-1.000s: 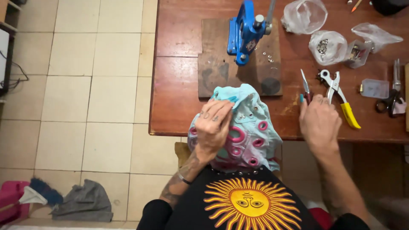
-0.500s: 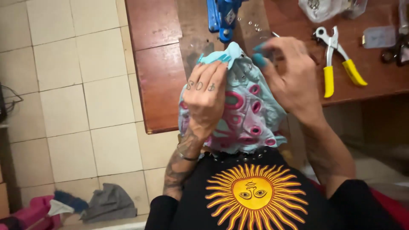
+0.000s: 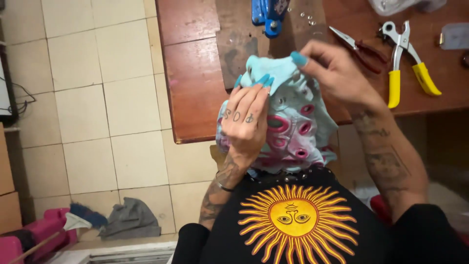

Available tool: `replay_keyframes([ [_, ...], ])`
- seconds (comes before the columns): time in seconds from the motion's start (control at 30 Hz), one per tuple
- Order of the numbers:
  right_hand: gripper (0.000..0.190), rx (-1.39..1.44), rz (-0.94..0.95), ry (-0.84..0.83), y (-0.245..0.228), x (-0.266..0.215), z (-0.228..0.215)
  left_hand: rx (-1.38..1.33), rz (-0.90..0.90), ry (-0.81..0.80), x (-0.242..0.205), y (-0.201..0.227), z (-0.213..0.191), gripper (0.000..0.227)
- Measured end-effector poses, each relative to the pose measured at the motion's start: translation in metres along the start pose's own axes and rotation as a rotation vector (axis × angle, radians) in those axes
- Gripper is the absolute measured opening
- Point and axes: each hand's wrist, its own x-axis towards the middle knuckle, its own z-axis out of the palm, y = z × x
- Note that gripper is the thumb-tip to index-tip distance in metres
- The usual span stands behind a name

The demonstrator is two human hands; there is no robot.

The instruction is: Attaching metal eyelets to a leather mask using a manual press and pliers

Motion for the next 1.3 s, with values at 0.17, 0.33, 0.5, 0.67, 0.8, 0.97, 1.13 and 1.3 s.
replay_keyframes([
  [0.17,0.008,-0.377,0.122,-0.127,0.031,-0.006,0.008,-0.13,-0.07,-0.107,-0.019,-0.012,0.016,0.012],
  [0.33,0.006,-1.035,-0.33,0.609,0.054,0.0,-0.033,-0.076,-0.015,-0.169,-0.031,-0.026,0.026,0.016],
  [0.5,0.01,-1.318,-0.26,0.619,0.091,0.028,-0.096,-0.084,0.028,-0.143,-0.026,-0.03,0.035,0.014],
  [0.67,0.028,-1.237,-0.044,0.251,0.096,0.058,-0.086,-0.071,0.031,-0.147,-0.029,-0.033,0.044,0.015],
  [0.8,0.034,-1.405,-0.168,0.164,0.089,0.072,-0.07,-0.111,-0.018,-0.146,-0.027,-0.036,0.046,0.011],
  [0.97,0.039,-1.444,-0.132,0.131,0.105,0.076,-0.071,-0.171,-0.076,-0.168,-0.029,-0.039,0.046,0.01],
  [1.13,0.024,-1.39,-0.209,0.131,0.112,0.073,-0.075,-0.206,-0.087,-0.15,-0.028,-0.038,0.045,0.01],
  [1.3,0.019,-0.991,-0.26,0.137,0.111,0.07,-0.079,-0.188,-0.084,-0.144,-0.029,-0.039,0.046,0.009],
])
